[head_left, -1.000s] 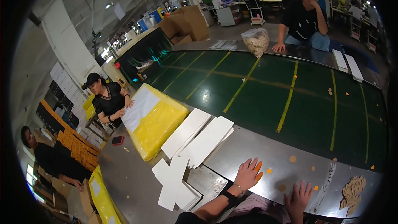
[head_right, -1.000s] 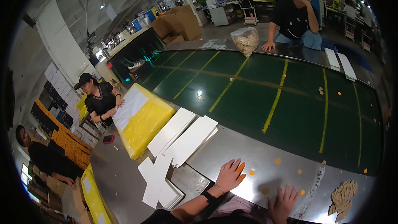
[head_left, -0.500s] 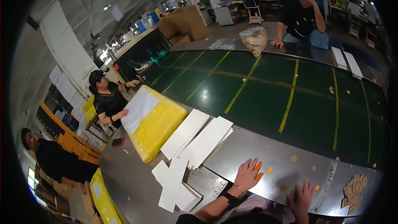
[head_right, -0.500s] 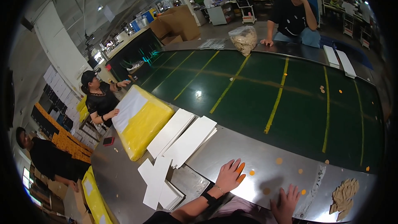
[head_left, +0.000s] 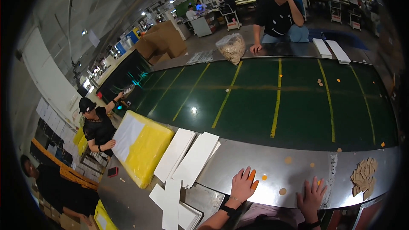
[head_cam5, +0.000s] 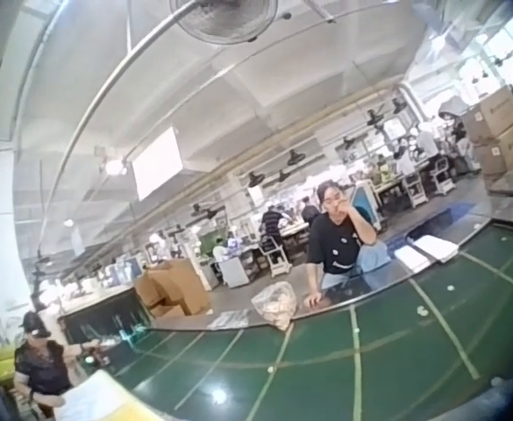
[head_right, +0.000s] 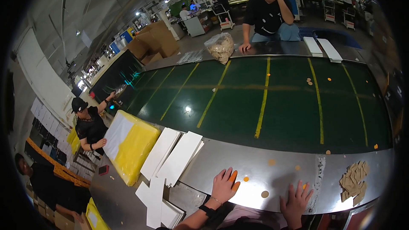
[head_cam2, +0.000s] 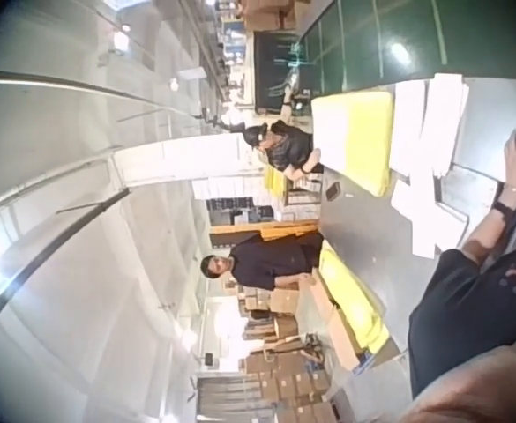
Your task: Packing pairs of shoes into branded boxes at a manufacturing facility.
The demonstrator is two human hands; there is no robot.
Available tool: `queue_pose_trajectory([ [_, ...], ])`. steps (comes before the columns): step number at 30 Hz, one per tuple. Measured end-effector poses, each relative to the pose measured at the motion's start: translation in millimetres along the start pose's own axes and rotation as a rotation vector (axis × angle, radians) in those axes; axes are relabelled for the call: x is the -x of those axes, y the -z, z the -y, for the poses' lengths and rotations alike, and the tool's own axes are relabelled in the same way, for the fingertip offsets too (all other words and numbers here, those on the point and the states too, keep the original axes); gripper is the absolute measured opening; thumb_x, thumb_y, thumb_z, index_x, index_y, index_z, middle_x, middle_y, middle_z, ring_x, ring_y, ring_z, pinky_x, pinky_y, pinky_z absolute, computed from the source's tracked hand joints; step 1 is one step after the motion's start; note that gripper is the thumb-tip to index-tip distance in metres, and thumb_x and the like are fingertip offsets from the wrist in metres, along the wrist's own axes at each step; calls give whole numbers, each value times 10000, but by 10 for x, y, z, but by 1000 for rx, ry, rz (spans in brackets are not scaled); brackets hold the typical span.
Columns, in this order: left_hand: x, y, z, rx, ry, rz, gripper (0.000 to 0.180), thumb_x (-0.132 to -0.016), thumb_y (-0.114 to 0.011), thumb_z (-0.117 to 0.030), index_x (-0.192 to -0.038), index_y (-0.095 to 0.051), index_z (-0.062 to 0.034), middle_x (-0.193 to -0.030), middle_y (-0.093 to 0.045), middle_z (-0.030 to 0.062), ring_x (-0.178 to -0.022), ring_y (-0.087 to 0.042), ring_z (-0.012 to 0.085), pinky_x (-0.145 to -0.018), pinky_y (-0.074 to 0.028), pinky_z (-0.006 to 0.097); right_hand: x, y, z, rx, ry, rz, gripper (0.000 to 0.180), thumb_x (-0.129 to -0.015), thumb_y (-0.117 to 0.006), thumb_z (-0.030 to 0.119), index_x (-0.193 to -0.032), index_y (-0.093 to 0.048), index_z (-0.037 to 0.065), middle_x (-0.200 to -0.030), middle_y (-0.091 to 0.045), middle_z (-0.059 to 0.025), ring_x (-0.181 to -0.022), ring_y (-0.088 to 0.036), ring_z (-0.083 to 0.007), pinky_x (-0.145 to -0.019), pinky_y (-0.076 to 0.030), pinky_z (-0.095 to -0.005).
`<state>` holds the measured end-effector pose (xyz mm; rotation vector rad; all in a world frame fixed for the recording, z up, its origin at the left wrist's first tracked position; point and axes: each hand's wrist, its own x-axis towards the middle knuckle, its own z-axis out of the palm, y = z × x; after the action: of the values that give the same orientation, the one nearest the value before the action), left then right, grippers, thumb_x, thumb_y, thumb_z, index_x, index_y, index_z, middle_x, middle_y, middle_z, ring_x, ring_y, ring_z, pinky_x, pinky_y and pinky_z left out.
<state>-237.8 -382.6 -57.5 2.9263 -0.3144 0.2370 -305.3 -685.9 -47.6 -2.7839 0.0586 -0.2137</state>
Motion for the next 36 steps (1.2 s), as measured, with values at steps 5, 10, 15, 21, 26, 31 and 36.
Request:
queue_pose_trajectory([
  [5,42,-38,-22,8,-9,-16,491,-909,-578,-386,-1312,-568,-104,-1433,-475,142,-1275,-434,370,-1053,-340,495,120,-168,-172,-159,28,-116,472,-803,-648,162,-1252,-575,33,-1428,-440,-263,-1368,-321,-519,-1143,-208,-631],
  [10,56,-59,-39,12,-1,-32,486,-906,-586,-378,-1301,-575,-95,-1418,-489,143,-1271,-438,376,-1044,-349,496,133,-289,-432,-240,94,-67,390,-777,-592,-6,-1166,-601,13,-1359,-483,-266,-1291,-404,-504,-1116,-286,-594],
  [15,49,-16,-31,31,2,-34,504,-916,-583,-368,-1326,-548,-78,-1429,-479,150,-1280,-436,381,-1034,-362,508,83,-155,-306,-297,-26,-246,313,-771,-601,-13,-1081,-635,10,-1303,-503,-242,-1255,-426,-465,-1086,-324,-553],
  [21,18,-29,-24,29,-15,-58,498,-918,-576,-371,-1325,-547,-85,-1408,-487,140,-1269,-437,368,-1037,-368,492,140,-66,-518,-153,-116,-239,203,-758,-643,-4,-960,-658,0,-1147,-536,-204,-1091,-481,-410,-971,-377,-492],
  [26,28,-2,-19,42,-2,-63,488,-925,-566,-369,-1317,-550,-78,-1409,-482,134,-1269,-437,364,-1030,-372,485,145,-130,-560,-257,-33,-313,179,-748,-670,22,-926,-655,10,-988,-539,-171,-995,-493,-370,-898,-384,-454],
  [31,31,-35,-7,50,5,-76,474,-913,-576,-364,-1290,-572,-78,-1417,-472,137,-1269,-441,368,-1040,-363,484,-2,15,-416,-278,0,-285,215,-744,-674,20,-958,-663,8,-956,-534,-160,-958,-494,-358,-859,-390,-440],
  [36,40,18,-36,62,11,-70,475,-913,-574,-359,-1296,-580,-78,-1421,-470,138,-1274,-437,370,-1039,-366,481,-18,-133,-559,-276,38,-265,252,-740,-685,30,-991,-672,11,-950,-534,-155,-949,-496,-350,-850,-390,-437],
])
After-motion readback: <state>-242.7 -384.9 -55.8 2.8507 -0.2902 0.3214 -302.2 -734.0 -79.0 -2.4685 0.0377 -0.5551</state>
